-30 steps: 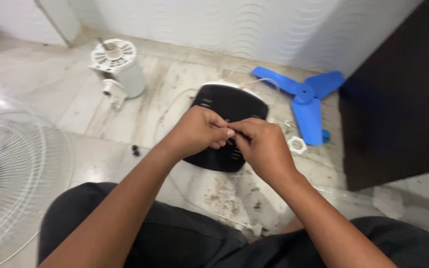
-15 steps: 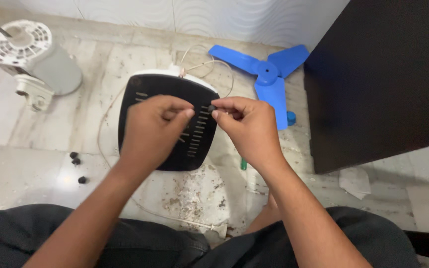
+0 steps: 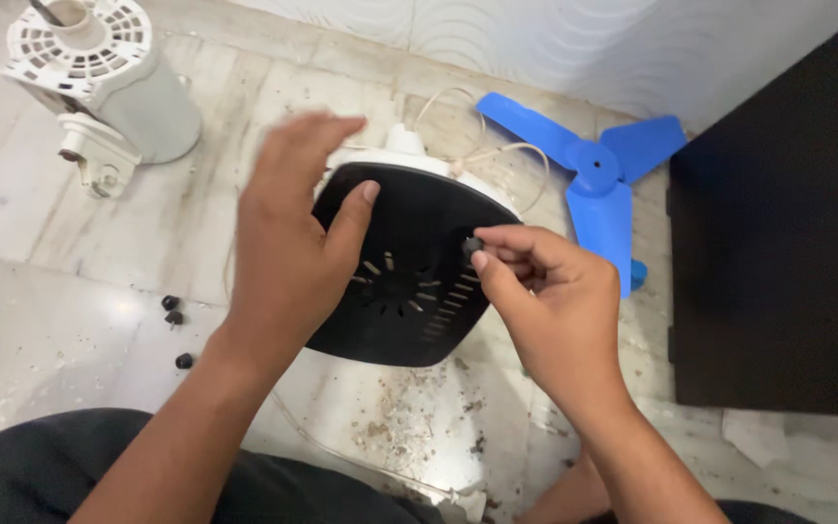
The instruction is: The person attaches a black plastic back cover to a white fan housing. They align the cover, insert screws, and use a screwdriver to tighten them, securing the cover to the fan body.
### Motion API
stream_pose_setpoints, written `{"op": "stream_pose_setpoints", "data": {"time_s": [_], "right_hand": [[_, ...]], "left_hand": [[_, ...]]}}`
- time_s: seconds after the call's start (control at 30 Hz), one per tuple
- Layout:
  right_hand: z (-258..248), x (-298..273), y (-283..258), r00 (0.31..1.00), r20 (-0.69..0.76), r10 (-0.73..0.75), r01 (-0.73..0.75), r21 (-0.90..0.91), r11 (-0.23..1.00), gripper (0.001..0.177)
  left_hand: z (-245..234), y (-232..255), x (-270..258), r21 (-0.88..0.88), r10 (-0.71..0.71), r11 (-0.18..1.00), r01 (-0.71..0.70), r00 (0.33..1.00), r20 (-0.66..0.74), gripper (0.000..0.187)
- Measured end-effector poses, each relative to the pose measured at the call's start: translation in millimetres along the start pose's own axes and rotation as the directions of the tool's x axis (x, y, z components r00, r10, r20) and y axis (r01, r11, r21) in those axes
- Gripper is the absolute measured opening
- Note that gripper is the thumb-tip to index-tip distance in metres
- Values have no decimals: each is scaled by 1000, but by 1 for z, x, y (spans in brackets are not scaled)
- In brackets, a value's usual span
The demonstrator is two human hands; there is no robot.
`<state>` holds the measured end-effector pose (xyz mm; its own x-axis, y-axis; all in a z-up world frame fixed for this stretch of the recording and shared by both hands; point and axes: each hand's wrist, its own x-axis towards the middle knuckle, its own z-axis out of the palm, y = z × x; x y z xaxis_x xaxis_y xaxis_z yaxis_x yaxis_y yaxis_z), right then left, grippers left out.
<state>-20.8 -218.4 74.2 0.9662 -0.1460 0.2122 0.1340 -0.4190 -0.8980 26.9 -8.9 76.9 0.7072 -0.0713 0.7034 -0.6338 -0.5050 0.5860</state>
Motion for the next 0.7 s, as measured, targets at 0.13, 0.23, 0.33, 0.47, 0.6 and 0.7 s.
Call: {"op": "stream_pose_setpoints", "data": {"time_s": [0.13,0.23,0.33,0.47,0.6,0.7], "right_hand": [[8,-3,1,999,24,-29,27,55,998,19],[19,-3,-2,1000,13,-8,7,70,998,19],[29,3,-6,998,-34,-49,51,54,997,18],[37,7,-10,995,-46,-84,90,143,986,16],[36,4,-15,997,-27,-68,71,134,988,17],[34,6,-16,998,-11,-68,69,202,977,17]], "left_hand": [[6,-5,-6,-293,-273,907,302,952,138,30],[13,-1,-11,-364,-313,854,372,926,212,29],[17,6,-16,-377,-273,866,328,943,193,30],[16,7,-16,-414,-315,820,396,915,252,30],[16,8,-19,-422,-259,844,330,941,218,30],[19,9,-21,-353,-304,858,372,923,234,32]]}}
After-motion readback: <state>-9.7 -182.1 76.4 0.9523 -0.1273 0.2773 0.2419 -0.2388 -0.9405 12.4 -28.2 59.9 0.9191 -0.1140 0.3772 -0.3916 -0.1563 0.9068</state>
